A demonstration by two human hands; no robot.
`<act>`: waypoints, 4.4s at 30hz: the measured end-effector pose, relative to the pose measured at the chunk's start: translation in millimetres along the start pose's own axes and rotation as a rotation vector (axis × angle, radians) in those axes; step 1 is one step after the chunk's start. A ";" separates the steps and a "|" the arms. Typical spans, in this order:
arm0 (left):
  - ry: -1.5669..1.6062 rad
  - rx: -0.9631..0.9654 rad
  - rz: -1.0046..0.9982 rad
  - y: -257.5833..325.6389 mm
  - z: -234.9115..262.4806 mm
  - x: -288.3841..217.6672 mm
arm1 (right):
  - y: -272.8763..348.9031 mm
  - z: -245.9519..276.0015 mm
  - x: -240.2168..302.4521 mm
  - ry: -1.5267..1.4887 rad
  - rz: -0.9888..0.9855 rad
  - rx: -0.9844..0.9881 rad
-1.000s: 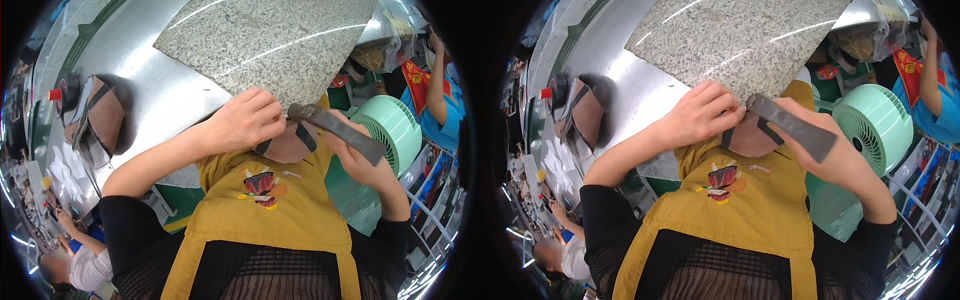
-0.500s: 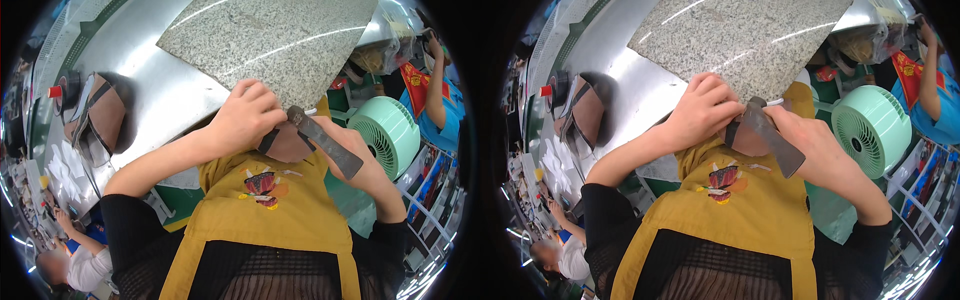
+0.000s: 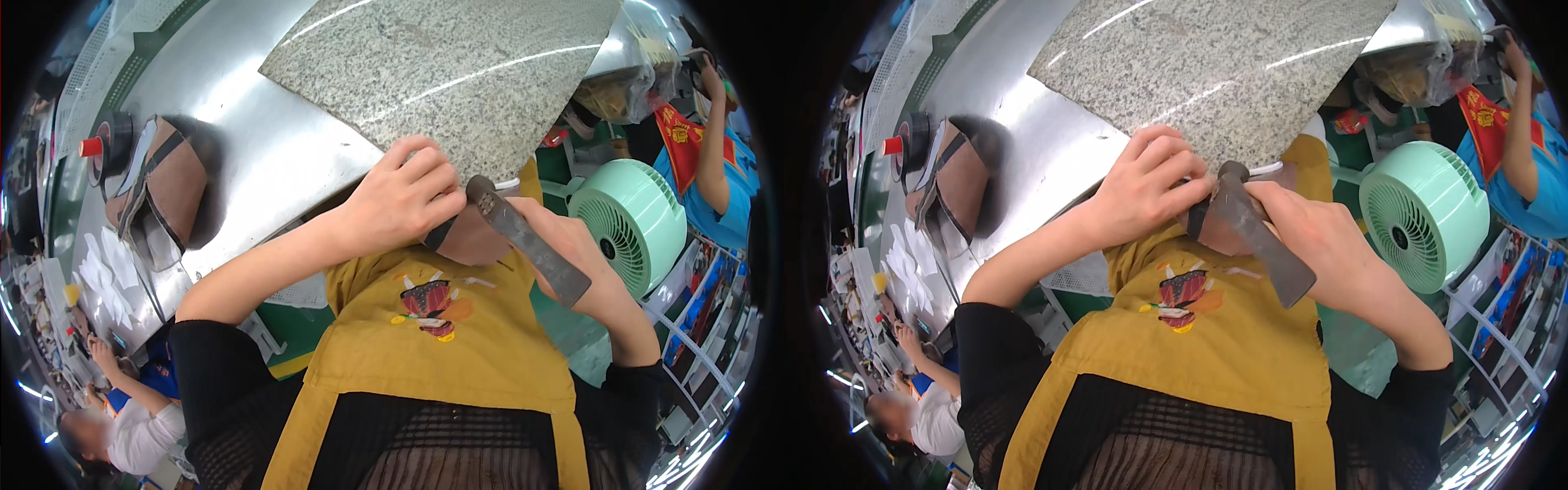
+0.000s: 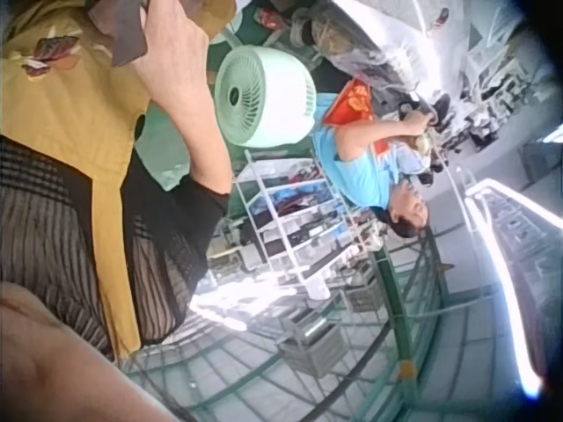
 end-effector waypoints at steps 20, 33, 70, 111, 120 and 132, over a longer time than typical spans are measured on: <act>0.411 0.403 0.435 -22.9 4.6 -16.5 | 31.0 16.1 -15.1 -0.223 -0.192 -0.277; 0.322 0.246 0.477 -21.1 -12.7 -22.6 | 27.3 13.4 -21.5 -0.104 -0.062 -0.184; -0.129 -0.036 0.129 2.3 -12.8 -31.8 | 16.5 22.0 -1.1 -0.106 -0.031 -0.154; 0.139 0.081 0.397 1.8 -8.5 -22.8 | 11.6 6.9 -0.6 -0.074 -0.002 -0.002; 0.083 0.039 0.364 -18.9 -26.0 -29.5 | 33.1 7.2 -19.2 -0.074 -0.025 -0.238; -0.071 -0.043 0.144 -8.9 -17.9 -34.2 | 24.4 20.0 -10.1 -0.046 -0.019 -0.058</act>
Point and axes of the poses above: each hand's wrist, its own y-axis away from the middle knuckle, its own z-axis out of the back of the hand, x = y × z, the point moved 2 cm from there along -y, towards the middle knuckle, and after that the axes turned 15 degrees about z, right-handed, at the moved point
